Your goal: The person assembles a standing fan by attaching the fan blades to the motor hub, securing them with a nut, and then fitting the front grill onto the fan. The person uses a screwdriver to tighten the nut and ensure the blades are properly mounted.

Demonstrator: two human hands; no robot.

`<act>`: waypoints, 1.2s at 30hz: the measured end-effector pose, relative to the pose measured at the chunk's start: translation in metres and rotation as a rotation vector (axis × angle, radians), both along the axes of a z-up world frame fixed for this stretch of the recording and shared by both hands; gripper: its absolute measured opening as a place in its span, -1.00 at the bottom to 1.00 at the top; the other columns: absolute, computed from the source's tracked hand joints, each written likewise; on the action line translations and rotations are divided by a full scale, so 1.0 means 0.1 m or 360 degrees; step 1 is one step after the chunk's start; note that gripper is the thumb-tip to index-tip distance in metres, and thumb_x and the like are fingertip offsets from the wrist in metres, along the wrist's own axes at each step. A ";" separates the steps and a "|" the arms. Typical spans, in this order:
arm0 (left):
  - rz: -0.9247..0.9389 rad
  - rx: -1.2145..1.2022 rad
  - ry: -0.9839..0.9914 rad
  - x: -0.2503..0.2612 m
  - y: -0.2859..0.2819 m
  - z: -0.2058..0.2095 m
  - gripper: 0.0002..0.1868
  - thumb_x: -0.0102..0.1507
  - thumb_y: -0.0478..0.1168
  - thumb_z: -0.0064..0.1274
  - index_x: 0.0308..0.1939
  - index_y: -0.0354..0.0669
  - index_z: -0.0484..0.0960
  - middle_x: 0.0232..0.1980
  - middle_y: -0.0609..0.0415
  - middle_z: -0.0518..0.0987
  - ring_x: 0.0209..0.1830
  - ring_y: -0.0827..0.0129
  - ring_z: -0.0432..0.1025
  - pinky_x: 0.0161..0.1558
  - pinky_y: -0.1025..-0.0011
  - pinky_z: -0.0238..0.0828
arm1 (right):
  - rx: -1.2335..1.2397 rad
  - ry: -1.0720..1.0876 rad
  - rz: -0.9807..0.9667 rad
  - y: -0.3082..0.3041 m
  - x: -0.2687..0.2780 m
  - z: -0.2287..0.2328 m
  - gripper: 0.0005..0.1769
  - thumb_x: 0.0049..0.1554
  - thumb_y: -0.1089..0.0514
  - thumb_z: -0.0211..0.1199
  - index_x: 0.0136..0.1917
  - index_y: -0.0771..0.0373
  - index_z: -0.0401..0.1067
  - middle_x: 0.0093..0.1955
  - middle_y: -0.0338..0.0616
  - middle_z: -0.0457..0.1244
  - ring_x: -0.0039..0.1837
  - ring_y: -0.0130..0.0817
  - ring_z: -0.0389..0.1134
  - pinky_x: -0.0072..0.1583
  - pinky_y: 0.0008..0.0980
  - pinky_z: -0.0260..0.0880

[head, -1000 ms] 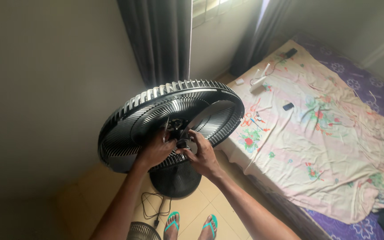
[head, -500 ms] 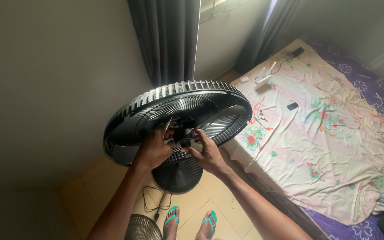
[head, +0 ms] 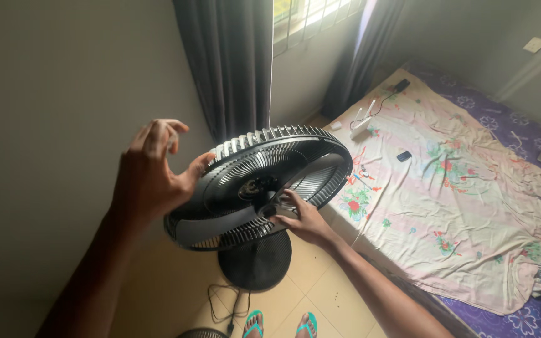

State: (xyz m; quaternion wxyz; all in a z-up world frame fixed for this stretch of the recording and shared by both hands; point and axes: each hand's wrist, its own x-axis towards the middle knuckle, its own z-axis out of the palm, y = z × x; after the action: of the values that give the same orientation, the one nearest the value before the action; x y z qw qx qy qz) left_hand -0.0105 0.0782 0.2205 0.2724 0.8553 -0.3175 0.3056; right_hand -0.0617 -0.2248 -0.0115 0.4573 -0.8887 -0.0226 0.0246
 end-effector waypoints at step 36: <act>-0.0592 -0.0304 0.1020 0.36 0.09 -0.27 -0.63 0.19 -0.20 0.24 -0.45 -0.09 0.27 0.04 -0.10 0.72 -0.18 0.34 0.69 -0.39 0.44 0.64 | -0.0290 0.0414 -0.0346 0.56 -0.17 -0.80 -0.57 0.42 -0.06 0.08 0.43 0.21 0.31 0.30 0.17 0.38 0.33 0.00 0.41 0.31 -0.14 0.37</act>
State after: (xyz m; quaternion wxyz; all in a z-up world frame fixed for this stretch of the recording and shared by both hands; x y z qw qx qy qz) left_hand 0.0252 0.0872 0.1932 0.4870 0.8061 -0.3361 -0.0037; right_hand -0.0786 -0.1686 -0.0911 0.3739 -0.9130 0.1350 0.0918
